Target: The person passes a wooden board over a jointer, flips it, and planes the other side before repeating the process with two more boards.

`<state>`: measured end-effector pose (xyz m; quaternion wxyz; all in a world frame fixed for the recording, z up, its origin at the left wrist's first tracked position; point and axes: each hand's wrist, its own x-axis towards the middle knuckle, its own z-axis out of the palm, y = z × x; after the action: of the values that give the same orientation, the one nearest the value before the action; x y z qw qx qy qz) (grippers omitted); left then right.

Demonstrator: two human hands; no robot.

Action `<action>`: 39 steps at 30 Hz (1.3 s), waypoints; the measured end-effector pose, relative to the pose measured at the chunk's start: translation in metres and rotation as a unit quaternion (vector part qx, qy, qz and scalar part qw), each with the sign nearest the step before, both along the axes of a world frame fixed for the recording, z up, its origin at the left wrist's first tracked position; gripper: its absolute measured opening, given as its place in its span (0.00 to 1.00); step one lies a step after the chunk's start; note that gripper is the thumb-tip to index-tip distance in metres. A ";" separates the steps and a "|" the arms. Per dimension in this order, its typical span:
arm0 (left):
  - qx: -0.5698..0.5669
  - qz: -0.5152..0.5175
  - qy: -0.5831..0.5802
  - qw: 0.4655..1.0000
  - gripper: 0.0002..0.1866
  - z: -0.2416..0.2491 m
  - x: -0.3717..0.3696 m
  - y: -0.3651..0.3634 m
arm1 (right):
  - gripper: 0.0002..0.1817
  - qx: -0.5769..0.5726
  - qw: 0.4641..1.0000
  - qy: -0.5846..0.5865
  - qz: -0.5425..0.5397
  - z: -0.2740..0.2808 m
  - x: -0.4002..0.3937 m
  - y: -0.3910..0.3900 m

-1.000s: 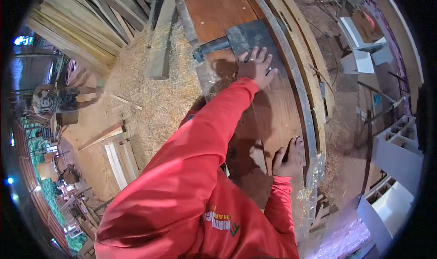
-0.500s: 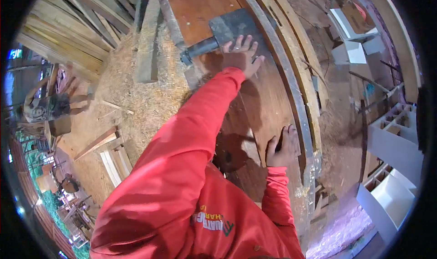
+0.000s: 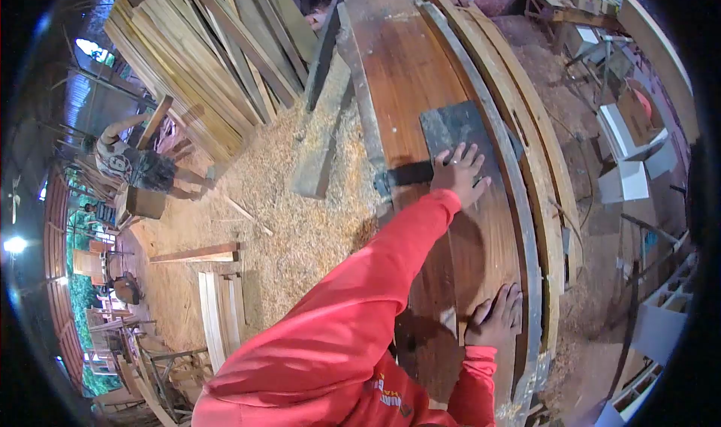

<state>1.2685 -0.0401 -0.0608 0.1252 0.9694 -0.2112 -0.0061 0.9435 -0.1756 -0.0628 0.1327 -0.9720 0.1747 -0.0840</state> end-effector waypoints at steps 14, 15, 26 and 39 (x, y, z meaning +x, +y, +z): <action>-0.041 -0.009 -0.040 0.998 0.34 -0.016 0.061 0.015 | 0.30 -0.002 0.996 0.084 0.008 0.018 0.067 0.015; -0.044 -0.009 -0.042 0.998 0.34 -0.018 0.067 0.016 | 0.30 -0.005 0.997 0.076 0.009 0.015 0.072 0.015; -0.011 -0.004 -0.035 0.999 0.36 -0.020 0.122 0.030 | 0.29 -0.053 0.998 0.025 0.027 0.004 0.126 0.027; 0.021 -0.010 -0.083 0.996 0.37 -0.029 0.185 0.042 | 0.32 -0.020 0.999 0.005 0.030 -0.009 0.184 0.041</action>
<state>1.4538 0.0020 -0.0900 0.0868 0.9667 -0.2307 0.0690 1.1279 -0.1350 -0.0719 0.1152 -0.9797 0.1441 -0.0787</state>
